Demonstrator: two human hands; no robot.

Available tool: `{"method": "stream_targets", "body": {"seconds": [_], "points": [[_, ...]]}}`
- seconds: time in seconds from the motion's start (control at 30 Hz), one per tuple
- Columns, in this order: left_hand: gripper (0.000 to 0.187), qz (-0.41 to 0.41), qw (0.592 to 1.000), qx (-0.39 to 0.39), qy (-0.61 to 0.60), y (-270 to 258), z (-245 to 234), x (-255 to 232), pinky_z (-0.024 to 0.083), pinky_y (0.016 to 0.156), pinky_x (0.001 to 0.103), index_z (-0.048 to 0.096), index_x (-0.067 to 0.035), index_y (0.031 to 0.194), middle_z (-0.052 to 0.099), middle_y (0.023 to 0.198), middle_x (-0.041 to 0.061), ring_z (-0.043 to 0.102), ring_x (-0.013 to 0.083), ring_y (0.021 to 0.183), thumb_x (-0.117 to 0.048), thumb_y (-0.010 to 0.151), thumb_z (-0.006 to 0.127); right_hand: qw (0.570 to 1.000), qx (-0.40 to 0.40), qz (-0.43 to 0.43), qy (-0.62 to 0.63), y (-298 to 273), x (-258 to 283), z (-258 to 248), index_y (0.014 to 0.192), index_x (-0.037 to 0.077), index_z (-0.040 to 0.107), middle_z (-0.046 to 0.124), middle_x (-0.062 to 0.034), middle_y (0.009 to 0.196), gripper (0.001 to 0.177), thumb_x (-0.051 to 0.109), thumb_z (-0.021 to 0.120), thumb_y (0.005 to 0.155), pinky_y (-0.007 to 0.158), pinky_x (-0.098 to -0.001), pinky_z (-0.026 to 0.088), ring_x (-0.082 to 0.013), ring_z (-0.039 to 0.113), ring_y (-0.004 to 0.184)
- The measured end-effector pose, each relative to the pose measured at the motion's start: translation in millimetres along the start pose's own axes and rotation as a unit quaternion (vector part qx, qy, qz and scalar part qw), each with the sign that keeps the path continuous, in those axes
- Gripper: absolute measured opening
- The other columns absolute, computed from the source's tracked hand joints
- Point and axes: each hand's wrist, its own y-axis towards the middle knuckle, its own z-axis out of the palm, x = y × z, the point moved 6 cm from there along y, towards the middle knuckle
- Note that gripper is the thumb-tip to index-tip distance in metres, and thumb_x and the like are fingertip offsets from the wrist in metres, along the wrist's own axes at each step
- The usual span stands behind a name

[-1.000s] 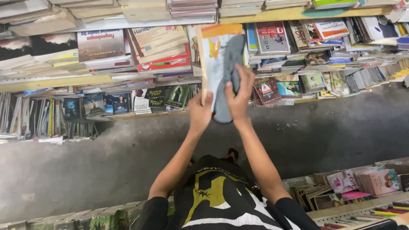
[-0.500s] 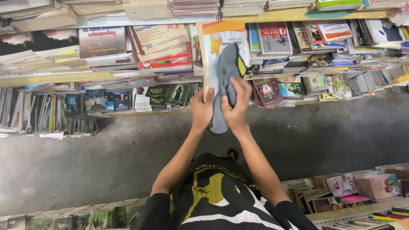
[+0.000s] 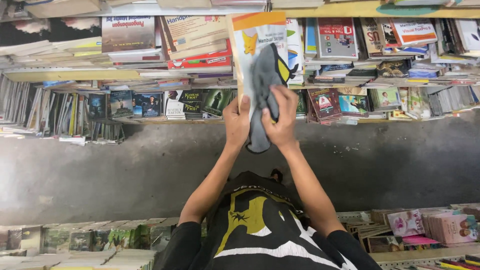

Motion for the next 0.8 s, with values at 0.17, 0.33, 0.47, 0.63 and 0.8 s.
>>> {"method": "stream_targets", "body": {"seconds": [0.17, 0.33, 0.47, 0.63, 0.8], "points": [[0.048, -0.007, 1.000, 0.009, 0.000, -6.9, 14.1, -1.9, 0.037, 0.054, 0.028, 0.051, -0.015, 0.064, 0.043, 0.049, -0.001, 0.041, 0.0081, 0.052, -0.037, 0.107, 0.052, 0.999, -0.042, 0.023, -0.004, 30.5, -18.8, -8.9, 0.143, 0.008, 0.053, 0.052, -0.0154, 0.128, 0.044, 0.025, 0.052, 0.103, 0.106, -0.0524, 0.040, -0.0336, 0.051, 0.122], [0.047, 0.010, 1.000, 0.006, -0.022, 5.8, 23.0, -0.9, 0.037, 0.054, 0.028, 0.052, -0.016, 0.064, 0.047, 0.049, -0.001, 0.042, 0.0096, 0.051, -0.031, 0.108, 0.050, 0.999, 0.003, -0.026, -0.032, 14.0, -9.0, -15.3, 0.139, 0.007, 0.059, 0.054, -0.0155, 0.129, 0.048, 0.032, 0.060, 0.098, 0.104, -0.0517, 0.042, -0.0368, 0.053, 0.122], [0.049, 0.020, 1.000, 0.008, -0.022, 3.9, 27.3, 19.1, 0.038, 0.052, 0.026, 0.054, -0.015, 0.064, 0.048, 0.049, -0.002, 0.043, 0.0079, 0.048, -0.036, 0.109, 0.050, 1.000, -0.002, -0.011, -0.007, 16.2, -40.6, -35.4, 0.138, 0.005, 0.059, 0.053, -0.0192, 0.126, 0.048, 0.025, 0.059, 0.094, 0.102, -0.0529, 0.041, -0.0380, 0.052, 0.119], [0.048, 0.019, 0.999, 0.027, -0.006, -7.4, 57.2, 35.2, 0.040, 0.052, 0.026, 0.054, -0.014, 0.062, 0.049, 0.048, -0.001, 0.048, 0.0090, 0.050, -0.033, 0.105, 0.057, 0.998, -0.057, 0.031, -0.024, 24.6, -47.5, -61.2, 0.142, 0.005, 0.055, 0.050, -0.0141, 0.129, 0.045, 0.016, 0.060, 0.098, 0.108, -0.0497, 0.040, -0.0341, 0.050, 0.124], [0.049, 0.029, 0.998, 0.031, -0.040, 2.8, 64.5, 19.4, 0.037, 0.052, 0.025, 0.054, -0.015, 0.063, 0.049, 0.049, -0.002, 0.044, 0.0069, 0.051, -0.033, 0.108, 0.051, 0.996, -0.046, -0.030, -0.063, 15.4, -22.2, -73.2, 0.126, 0.004, 0.068, 0.062, -0.0156, 0.123, 0.042, 0.018, 0.074, 0.087, 0.098, -0.0500, 0.043, -0.0358, 0.058, 0.110]]}}
